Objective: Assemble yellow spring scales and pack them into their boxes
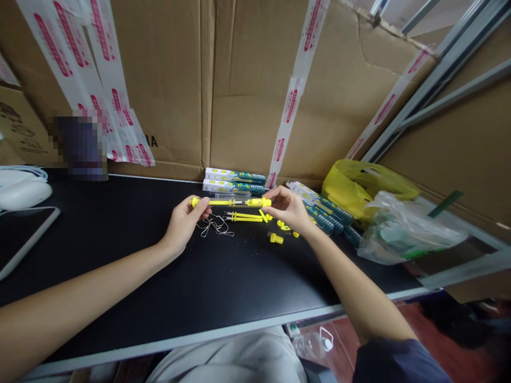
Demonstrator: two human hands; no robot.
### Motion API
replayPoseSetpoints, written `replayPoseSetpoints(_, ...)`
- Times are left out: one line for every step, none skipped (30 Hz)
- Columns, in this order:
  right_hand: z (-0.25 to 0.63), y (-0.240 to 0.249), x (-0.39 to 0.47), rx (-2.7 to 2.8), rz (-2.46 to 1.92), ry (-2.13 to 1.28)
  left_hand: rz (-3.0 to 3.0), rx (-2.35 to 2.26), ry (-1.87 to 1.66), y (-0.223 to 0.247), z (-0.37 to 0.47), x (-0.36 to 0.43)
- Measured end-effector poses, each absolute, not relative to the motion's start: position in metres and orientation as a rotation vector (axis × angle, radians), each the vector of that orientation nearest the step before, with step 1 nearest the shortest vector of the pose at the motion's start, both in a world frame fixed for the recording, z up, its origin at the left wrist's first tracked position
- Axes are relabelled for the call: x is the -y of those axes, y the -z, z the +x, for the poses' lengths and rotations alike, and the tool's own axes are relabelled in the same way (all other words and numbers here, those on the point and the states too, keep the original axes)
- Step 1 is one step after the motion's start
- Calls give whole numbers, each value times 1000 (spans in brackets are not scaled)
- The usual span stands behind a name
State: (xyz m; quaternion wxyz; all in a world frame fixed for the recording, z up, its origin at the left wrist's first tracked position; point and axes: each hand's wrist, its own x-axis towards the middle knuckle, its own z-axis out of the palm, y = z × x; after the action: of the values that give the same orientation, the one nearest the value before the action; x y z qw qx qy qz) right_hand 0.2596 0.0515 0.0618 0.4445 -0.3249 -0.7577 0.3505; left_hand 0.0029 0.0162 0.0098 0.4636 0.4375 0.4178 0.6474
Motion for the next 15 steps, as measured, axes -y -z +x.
replayPoseSetpoints(260,-61,-51,1883,-810,-860,1088,-1031,-1592,-10,3,-16)
replayPoseSetpoints(260,-61,-51,1889,-812,-850,1107,-1035,-1594,-10,4,-16)
replayPoseSetpoints(259,-61,-51,1896,-811,-837,1132,-1039,-1596,-9,4,-16)
replayPoseSetpoints(259,-60,-50,1903,-808,-825,1161,-1042,-1598,-8,4,-16)
replayPoseSetpoints(258,-60,-50,1909,-803,-814,1190,-1048,-1600,-6,4,-16)
replayPoseSetpoints(257,-60,-49,1915,-795,-803,1220,-1057,-1600,-4,4,-16)
replayPoseSetpoints(256,-60,-48,1917,-786,-793,1249,-1067,-1600,-1,4,-17)
replayPoseSetpoints(255,-60,-47,1917,-776,-787,1276,-1080,-1599,1,3,-17)
replayPoseSetpoints(254,-60,-46,1915,-766,-784,1306,-1093,-1601,3,2,-18)
replayPoseSetpoints(254,-61,-45,1913,-759,-784,1337,-1107,-1602,6,2,-19)
replayPoseSetpoints(253,-61,-45,1910,-755,-785,1371,-1120,-1602,7,1,-19)
replayPoseSetpoints(253,-61,-45,1907,-752,-782,1406,-1131,-1601,9,0,-20)
replayPoseSetpoints(254,-61,-45,1906,-749,-772,1437,-1140,-1599,10,0,-20)
replayPoseSetpoints(254,-62,-45,1908,-745,-752,1464,-1147,-1598,10,-1,-20)
replayPoseSetpoints(255,-62,-45,1914,-740,-724,1483,-1150,-1600,11,-1,-20)
